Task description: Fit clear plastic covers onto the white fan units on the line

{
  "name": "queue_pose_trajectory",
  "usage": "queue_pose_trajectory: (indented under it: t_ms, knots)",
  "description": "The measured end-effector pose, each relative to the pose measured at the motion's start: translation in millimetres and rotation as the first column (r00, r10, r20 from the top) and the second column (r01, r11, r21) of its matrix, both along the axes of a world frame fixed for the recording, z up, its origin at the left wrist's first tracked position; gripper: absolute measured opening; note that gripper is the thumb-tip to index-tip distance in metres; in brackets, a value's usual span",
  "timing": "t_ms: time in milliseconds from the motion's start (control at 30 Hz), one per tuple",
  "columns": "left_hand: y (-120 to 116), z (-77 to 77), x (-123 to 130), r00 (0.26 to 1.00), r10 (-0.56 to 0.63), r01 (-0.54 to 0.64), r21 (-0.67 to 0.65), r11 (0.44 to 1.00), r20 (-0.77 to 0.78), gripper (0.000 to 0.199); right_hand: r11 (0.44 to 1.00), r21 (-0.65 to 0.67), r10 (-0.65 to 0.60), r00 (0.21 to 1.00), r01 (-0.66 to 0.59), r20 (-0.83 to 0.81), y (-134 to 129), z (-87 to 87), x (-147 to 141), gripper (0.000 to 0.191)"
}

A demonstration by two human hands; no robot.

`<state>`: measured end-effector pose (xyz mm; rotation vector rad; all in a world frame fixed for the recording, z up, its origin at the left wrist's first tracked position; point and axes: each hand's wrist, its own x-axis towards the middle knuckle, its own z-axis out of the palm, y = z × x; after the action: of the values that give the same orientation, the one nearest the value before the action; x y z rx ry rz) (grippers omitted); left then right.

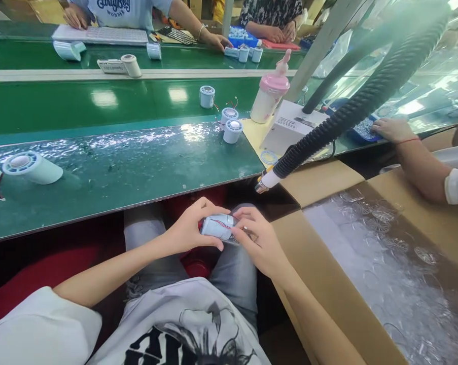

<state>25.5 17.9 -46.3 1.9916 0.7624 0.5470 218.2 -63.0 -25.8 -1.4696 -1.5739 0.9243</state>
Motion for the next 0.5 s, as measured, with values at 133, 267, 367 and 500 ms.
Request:
queue_pose_trajectory:
  t_ms: [133,267,367,500]
  knots:
    - [-0.1,-8.6,1.3,0.985,-0.153,0.157,-0.041,0.987,0.084,0.067,0.986,-0.133,-0.127,0.970,0.101,-0.205,0.9,-4.5,4.3,0.029]
    - [-3.6,-5.1,2.1,0.956,-0.211,0.268,-0.323,0.908,0.202,0.066,0.963,-0.235,-0.215,0.897,0.130,-0.387,0.8,-7.2,10.4,0.031]
    - [-7.1,-0.2,2.8,0.959,-0.106,0.232,-0.510,0.828,0.263,0.064,0.983,-0.177,-0.116,0.886,0.039,-0.448,-2.9,-5.2,14.3,0.023]
    - [-10.6,5.1,2.7,0.955,0.062,0.170,-0.708,0.685,0.290,0.061,0.992,0.065,0.116,0.990,-0.111,-0.079,-12.0,-3.9,18.1,0.030]
